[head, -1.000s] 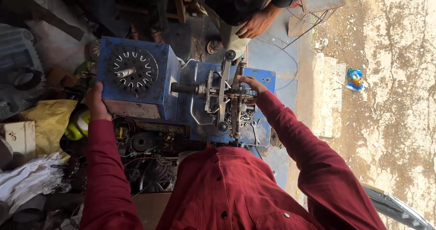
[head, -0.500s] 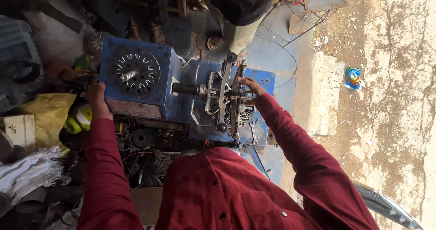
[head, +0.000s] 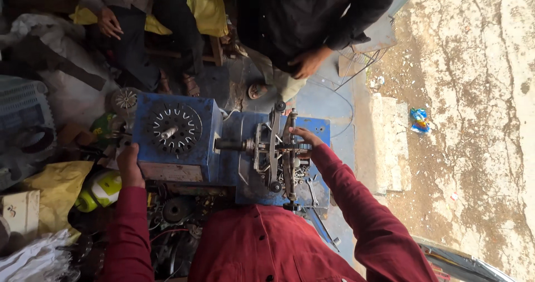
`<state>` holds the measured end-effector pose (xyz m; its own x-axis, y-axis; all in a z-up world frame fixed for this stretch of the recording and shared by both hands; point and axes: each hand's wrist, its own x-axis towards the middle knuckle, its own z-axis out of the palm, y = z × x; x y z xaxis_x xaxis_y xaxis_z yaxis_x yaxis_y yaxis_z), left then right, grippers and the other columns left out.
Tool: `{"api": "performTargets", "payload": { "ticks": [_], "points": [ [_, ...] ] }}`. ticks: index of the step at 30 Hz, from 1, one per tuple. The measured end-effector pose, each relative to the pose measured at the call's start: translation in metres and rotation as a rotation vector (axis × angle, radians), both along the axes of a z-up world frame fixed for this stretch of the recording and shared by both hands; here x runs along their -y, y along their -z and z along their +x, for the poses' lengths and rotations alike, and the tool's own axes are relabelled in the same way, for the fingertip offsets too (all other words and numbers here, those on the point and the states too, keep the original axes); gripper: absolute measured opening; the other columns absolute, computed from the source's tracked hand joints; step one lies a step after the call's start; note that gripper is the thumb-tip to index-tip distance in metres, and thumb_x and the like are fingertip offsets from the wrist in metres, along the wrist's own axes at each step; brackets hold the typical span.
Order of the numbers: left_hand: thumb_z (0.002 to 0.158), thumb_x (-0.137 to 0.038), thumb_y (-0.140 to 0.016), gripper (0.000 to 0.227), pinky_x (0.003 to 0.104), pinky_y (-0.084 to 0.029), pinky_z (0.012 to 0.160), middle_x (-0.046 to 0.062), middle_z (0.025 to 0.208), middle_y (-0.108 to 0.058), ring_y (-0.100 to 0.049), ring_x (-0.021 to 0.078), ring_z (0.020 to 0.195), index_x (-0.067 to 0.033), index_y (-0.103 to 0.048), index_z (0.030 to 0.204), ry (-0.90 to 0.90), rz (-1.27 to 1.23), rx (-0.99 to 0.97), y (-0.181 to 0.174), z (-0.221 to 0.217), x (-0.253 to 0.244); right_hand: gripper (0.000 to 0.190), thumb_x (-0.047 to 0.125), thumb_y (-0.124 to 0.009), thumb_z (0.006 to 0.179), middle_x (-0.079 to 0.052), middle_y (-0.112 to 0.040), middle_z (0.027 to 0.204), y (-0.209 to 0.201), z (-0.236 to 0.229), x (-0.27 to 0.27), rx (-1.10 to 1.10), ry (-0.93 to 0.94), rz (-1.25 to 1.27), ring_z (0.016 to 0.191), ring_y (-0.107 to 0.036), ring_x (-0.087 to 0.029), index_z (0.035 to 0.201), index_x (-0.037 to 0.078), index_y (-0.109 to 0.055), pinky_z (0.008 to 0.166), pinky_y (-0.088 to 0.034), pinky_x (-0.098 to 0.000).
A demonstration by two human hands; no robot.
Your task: The person operates a winding machine by hand, positioning a fan stator onto the spindle and securing it. They guide copper wire through the machine and onto the stator slots, rotating the assembly to wind each coil before removing the finished stator.
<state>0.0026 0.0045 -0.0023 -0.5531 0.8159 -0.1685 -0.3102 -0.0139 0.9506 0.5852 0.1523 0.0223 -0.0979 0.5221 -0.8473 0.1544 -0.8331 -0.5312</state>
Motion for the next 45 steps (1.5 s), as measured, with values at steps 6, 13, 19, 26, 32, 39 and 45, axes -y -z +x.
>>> {"api": "performTargets", "payload": {
  "ticks": [6,13,19,26,32,39,45],
  "points": [
    [0.098,-0.027,-0.071,0.020,0.031,-0.046,0.084,-0.003,0.096,-0.065,-0.057,0.0095,0.090,-0.0068,-0.068,0.097,-0.002,-0.025,-0.074,-0.005,0.002,-0.006,0.090,0.066,-0.077,0.065,-0.019,-0.046,0.149,0.011,0.001,-0.004,-0.032,0.005,-0.063,0.127,-0.052,-0.039,0.146,0.035,-0.052,0.099,-0.041,-0.0628],
    [0.103,-0.031,-0.078,0.031,0.034,-0.042,0.083,-0.001,0.094,-0.057,-0.051,0.0122,0.089,-0.0030,-0.067,0.095,-0.035,-0.053,-0.123,-0.002,0.003,-0.004,0.082,0.064,-0.078,0.069,-0.014,-0.058,0.136,0.011,-0.001,-0.003,-0.042,0.060,-0.084,0.114,-0.061,-0.035,0.141,0.034,-0.055,0.099,-0.043,-0.0586],
    [0.091,-0.036,-0.078,0.035,0.032,-0.047,0.088,0.000,0.103,-0.069,-0.060,0.0117,0.096,-0.0047,-0.072,0.105,-0.054,-0.097,-0.086,-0.003,0.006,-0.002,0.074,0.059,-0.074,0.074,-0.014,-0.062,0.128,0.012,-0.003,-0.001,-0.070,0.181,-0.015,0.110,-0.062,-0.033,0.138,0.027,-0.056,0.086,-0.051,-0.0528],
    [0.097,-0.037,-0.080,0.037,0.033,-0.040,0.081,-0.004,0.097,-0.061,-0.050,0.0109,0.088,-0.0034,-0.067,0.105,-0.083,0.001,-0.146,-0.041,0.023,0.004,0.052,0.020,-0.063,0.086,-0.030,-0.071,0.117,0.064,-0.009,0.071,0.514,0.413,0.624,0.101,-0.068,-0.039,0.133,0.000,-0.058,0.084,-0.056,-0.0425],
    [0.106,-0.033,-0.074,0.031,0.040,-0.045,0.096,0.010,0.118,-0.053,-0.051,0.0245,0.110,-0.0043,-0.066,0.115,-0.568,-0.066,-0.881,-0.111,0.124,0.033,0.119,0.049,-0.096,0.060,-0.036,-0.040,0.144,0.084,-0.039,0.105,1.029,-0.094,0.708,0.129,-0.041,-0.051,0.151,0.006,-0.032,0.106,-0.038,-0.0502],
    [0.092,-0.019,-0.071,0.014,0.044,-0.044,0.096,0.006,0.097,-0.067,-0.061,0.0259,0.094,-0.0080,-0.069,0.101,0.155,0.363,-1.007,-0.207,0.247,0.032,0.113,0.053,-0.092,0.061,-0.027,-0.053,0.134,0.081,-0.025,0.100,0.966,-0.118,0.701,0.107,-0.061,-0.049,0.152,0.014,-0.037,0.091,-0.050,-0.0532],
    [0.095,-0.043,-0.062,0.039,0.046,-0.039,0.094,0.005,0.110,-0.067,-0.059,0.0241,0.106,-0.0115,-0.072,0.117,0.988,0.648,-1.242,-0.189,0.371,-0.120,0.074,0.037,-0.084,0.077,-0.025,-0.056,0.136,0.106,-0.019,0.097,0.987,-0.120,0.679,0.115,-0.061,-0.047,0.139,0.011,-0.053,0.096,-0.050,-0.0519]
  ]
}}
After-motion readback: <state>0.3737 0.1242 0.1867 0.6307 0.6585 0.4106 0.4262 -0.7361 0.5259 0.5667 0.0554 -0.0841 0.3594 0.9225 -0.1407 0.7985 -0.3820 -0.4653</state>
